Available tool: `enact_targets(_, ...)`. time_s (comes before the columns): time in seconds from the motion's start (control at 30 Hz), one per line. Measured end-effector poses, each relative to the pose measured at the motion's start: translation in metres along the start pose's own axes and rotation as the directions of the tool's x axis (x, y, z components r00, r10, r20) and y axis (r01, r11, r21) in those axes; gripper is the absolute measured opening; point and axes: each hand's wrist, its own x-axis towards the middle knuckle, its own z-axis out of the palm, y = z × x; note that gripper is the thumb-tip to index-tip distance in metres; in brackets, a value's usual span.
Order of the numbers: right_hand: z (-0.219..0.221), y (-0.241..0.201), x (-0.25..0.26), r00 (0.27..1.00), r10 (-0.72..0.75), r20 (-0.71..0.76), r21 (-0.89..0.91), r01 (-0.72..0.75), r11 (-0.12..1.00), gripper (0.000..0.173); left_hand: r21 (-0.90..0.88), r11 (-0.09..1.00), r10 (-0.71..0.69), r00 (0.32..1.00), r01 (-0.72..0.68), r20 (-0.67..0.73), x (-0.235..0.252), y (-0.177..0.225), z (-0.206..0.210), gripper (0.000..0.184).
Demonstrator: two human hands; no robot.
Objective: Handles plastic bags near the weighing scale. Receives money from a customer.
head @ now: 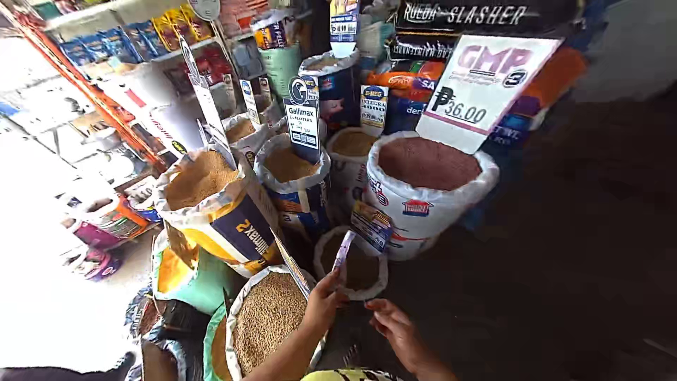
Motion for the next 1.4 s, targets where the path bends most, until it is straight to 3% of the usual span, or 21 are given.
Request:
enact_targets(0.13, 0.028, -0.02, 0.045, 0.97, 0.08, 0.228, -0.037, -0.074, 0.997, 0.022, -0.042, 0.995, 0.084, 0.99, -0.09, -0.117, 0.009, 0.015, -0.016, 0.052)
enact_targets(0.23, 0.026, -0.036, 0.067, 0.936, 0.06, 0.347, -0.112, -0.022, 0.993, 0.021, -0.058, 0.987, 0.139, 0.979, -0.149, -0.149, 0.015, 0.024, -0.018, 0.052)
enact_targets(0.47, 0.01, -0.037, 0.102, 0.919, 0.136, 0.37, -0.181, -0.072, 0.981, 0.024, -0.058, 0.969, 0.212, 0.932, -0.239, -0.293, 0.025, 0.043, -0.02, 0.052)
enact_targets(0.53, 0.004, -0.042, 0.115, 0.845, 0.203, 0.494, -0.265, -0.076, 0.961, 0.026, -0.055, 0.963, 0.227, 0.902, -0.265, -0.367, 0.021, 0.044, -0.022, 0.052)
enact_targets(0.63, 0.0, -0.06, 0.135, 0.59, 0.388, 0.708, -0.502, 0.035, 0.864, 0.028, -0.076, 0.945, 0.238, 0.828, -0.319, -0.507, 0.007, 0.039, -0.02, 0.052)
enact_targets(0.77, 0.02, -0.069, 0.136, 0.223, 0.703, 0.675, -0.735, 0.294, 0.612, 0.044, -0.073, 0.934, 0.214, 0.714, -0.349, -0.667, -0.029, 0.034, -0.011, 0.051)
enact_targets(0.83, 0.028, -0.06, 0.134, 0.118, 0.73, 0.673, -0.718, 0.339, 0.608, 0.043, -0.056, 0.936, 0.195, 0.643, -0.348, -0.74, -0.044, 0.027, -0.01, 0.051)
enact_targets(0.93, 0.03, -0.047, 0.133, 0.066, 0.685, 0.725, -0.67, 0.298, 0.68, 0.042, -0.071, 0.929, 0.15, 0.542, -0.364, -0.827, -0.064, 0.018, -0.004, 0.052)
enact_targets(1.07, 0.035, -0.051, 0.13, 0.012, 0.724, 0.69, -0.687, 0.326, 0.649, 0.046, -0.047, 0.91, 0.139, 0.408, -0.412, -0.902, -0.09, 0.012, 0.012, 0.051)
enact_targets(1.23, 0.025, -0.016, 0.139, -0.037, 0.717, 0.697, -0.662, 0.354, 0.661, 0.056, -0.003, 0.893, 0.129, 0.262, -0.45, -0.957, -0.129, 0.002, 0.022, 0.048)
enact_targets(1.4, 0.039, -0.016, 0.128, -0.08, 0.747, 0.66, -0.659, 0.415, 0.627, 0.054, 0.057, 0.868, 0.113, 0.084, -0.492, -0.99, -0.16, 0.004, 0.035, 0.048)
